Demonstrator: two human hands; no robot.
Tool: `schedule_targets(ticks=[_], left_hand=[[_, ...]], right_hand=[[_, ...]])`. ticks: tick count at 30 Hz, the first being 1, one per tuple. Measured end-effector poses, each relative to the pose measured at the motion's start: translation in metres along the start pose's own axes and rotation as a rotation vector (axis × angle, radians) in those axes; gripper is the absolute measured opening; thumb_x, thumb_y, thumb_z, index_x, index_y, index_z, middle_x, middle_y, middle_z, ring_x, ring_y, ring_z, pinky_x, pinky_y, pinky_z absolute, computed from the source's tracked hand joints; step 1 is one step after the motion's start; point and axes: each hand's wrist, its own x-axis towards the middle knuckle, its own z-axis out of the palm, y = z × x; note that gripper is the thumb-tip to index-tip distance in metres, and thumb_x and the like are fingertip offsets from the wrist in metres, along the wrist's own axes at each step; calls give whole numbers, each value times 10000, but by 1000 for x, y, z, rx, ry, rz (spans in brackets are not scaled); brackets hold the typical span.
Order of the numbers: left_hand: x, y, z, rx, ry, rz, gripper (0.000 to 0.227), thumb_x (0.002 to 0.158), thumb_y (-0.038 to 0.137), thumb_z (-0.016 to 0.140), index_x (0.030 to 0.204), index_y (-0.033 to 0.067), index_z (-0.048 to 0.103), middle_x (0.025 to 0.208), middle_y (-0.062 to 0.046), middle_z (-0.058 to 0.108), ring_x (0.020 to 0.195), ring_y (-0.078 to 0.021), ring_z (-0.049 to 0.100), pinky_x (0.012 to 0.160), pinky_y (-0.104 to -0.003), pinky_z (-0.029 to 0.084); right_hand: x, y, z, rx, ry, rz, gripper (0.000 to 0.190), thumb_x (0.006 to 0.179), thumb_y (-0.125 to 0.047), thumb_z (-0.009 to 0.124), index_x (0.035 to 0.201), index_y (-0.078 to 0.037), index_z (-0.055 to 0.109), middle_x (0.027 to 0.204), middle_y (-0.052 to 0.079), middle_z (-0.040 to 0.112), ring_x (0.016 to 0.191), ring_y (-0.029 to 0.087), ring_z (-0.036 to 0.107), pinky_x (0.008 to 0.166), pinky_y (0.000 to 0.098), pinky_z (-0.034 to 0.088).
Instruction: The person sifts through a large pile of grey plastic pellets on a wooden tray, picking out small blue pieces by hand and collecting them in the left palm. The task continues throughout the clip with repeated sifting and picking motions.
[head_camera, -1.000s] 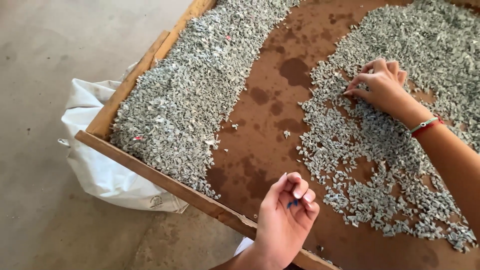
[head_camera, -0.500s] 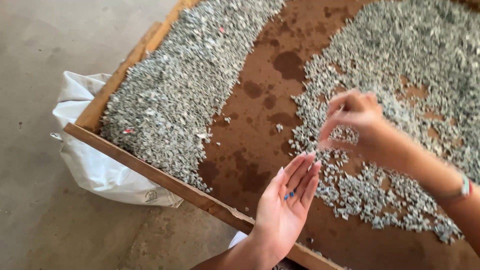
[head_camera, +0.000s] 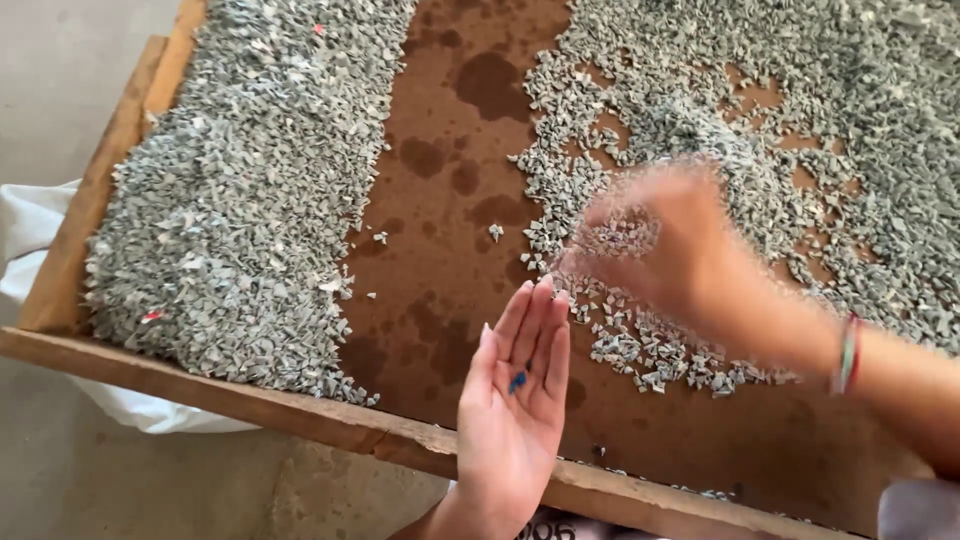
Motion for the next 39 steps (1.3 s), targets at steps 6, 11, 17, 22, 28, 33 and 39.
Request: schedule_targets(ticks=[6, 11, 17, 22, 28, 33, 39], left_hand=[[-4, 2, 4, 17, 32, -35, 549, 1071, 278, 344, 1465, -47, 544, 1490, -205, 599, 1393, -328, 543, 1151, -382, 439], [-2, 3, 0, 43, 41, -39, 550, 1077, 276, 333, 1451, -62, 552, 1464, -227, 604, 1380, -352, 550, 1142, -397, 442], [-4, 4, 3, 66, 64, -55, 536, 1074, 265, 347, 1431, -72, 561, 1422, -228, 614, 1343, -363, 562, 1138, -406, 450], [-3, 4, -1, 59, 39, -52, 524, 1077, 266, 354, 1414, -78, 562, 1399, -235, 614, 1336, -370, 564, 1141, -409, 452], [-3, 3, -6, 61, 0, -45, 528, 1073, 275, 363, 1419, -71, 560, 1395, -230, 615, 1332, -368, 566, 1136, -406, 456], [-4, 4, -5, 59, -9, -42, 525, 1072, 268, 361, 1423, -71, 557, 1401, -227, 610, 1338, -361, 562, 1139, -405, 453], [-4, 2, 1, 28, -61, -26, 541, 1065, 246, 333, 1455, -76, 523, 1512, -239, 568, 1412, -355, 518, 1208, -415, 404]], right_hand=[[43, 173, -6, -553, 82, -175, 186, 843, -330, 818, 982, -214, 772, 1236, 120, 561, 1138, 302, 368, 989, 463, 411], [50, 194, 7, -594, -37, -77, 256, 767, -427, 795, 969, -272, 773, 1231, 80, 564, 1141, 306, 368, 956, 445, 404], [49, 190, 8, -689, -91, -58, 262, 782, -438, 784, 989, -278, 787, 1263, 69, 579, 1137, 308, 373, 950, 446, 397], [46, 191, 9, -643, -55, -100, 229, 821, -418, 786, 994, -268, 786, 1226, 70, 572, 1105, 302, 369, 924, 428, 390], [47, 198, 8, -618, -99, -58, 235, 835, -403, 772, 1008, -245, 781, 1218, 73, 548, 1115, 312, 355, 944, 447, 372], [48, 196, 8, -635, -125, 14, 251, 889, -424, 737, 1028, -219, 777, 1168, 55, 493, 1092, 290, 340, 901, 409, 311], [35, 162, -3, -506, -101, -23, 135, 881, -367, 755, 941, -248, 774, 1152, 81, 543, 1137, 313, 363, 907, 398, 351]])
